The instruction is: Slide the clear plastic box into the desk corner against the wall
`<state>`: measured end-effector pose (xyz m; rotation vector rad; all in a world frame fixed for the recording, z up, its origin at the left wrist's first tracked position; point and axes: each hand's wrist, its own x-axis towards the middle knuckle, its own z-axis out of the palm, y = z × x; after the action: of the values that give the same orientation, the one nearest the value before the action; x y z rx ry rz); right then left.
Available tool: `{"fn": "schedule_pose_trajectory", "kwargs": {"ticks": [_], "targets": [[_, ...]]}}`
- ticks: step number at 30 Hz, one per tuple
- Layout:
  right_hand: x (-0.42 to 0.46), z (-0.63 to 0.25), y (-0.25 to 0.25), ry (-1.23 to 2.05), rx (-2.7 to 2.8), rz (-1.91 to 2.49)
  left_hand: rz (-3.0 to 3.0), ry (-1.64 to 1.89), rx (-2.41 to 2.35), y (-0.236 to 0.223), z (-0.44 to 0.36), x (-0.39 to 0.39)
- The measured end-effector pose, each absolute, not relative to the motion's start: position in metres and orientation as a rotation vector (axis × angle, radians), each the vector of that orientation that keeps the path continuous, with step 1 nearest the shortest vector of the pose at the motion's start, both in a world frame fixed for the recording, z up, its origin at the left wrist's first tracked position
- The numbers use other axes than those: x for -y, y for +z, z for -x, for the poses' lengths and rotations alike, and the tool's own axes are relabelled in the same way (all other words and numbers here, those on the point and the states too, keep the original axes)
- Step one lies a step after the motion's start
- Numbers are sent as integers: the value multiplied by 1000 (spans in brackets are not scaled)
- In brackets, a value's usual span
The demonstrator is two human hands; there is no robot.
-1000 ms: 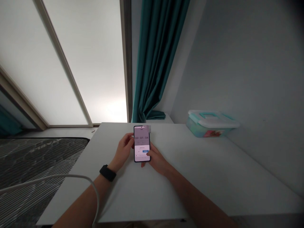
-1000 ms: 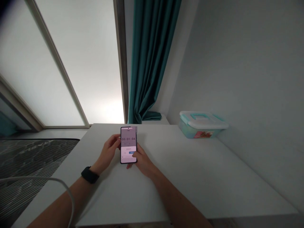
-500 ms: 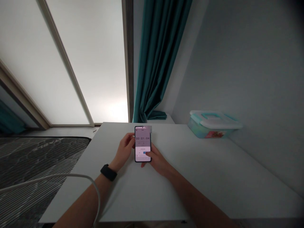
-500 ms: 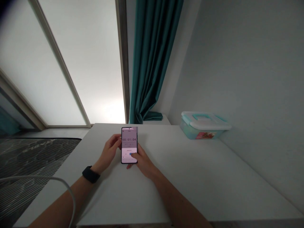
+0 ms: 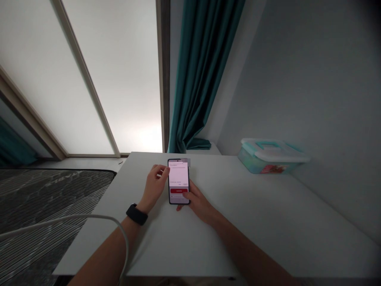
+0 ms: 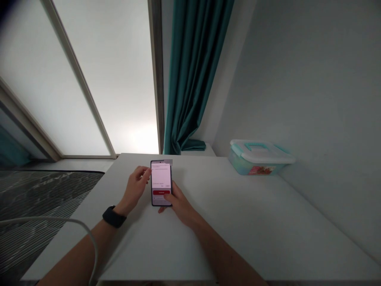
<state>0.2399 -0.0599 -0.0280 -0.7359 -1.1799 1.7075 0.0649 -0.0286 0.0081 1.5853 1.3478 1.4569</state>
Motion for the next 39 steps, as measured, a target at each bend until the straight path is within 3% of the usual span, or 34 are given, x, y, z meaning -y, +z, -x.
{"fn": "schedule_pose_trajectory", "kwargs": {"ticks": [39], "targets": [[60, -233, -34, 1651, 1126, 811, -1670, 1558, -1390, 13, -64, 34]]}}
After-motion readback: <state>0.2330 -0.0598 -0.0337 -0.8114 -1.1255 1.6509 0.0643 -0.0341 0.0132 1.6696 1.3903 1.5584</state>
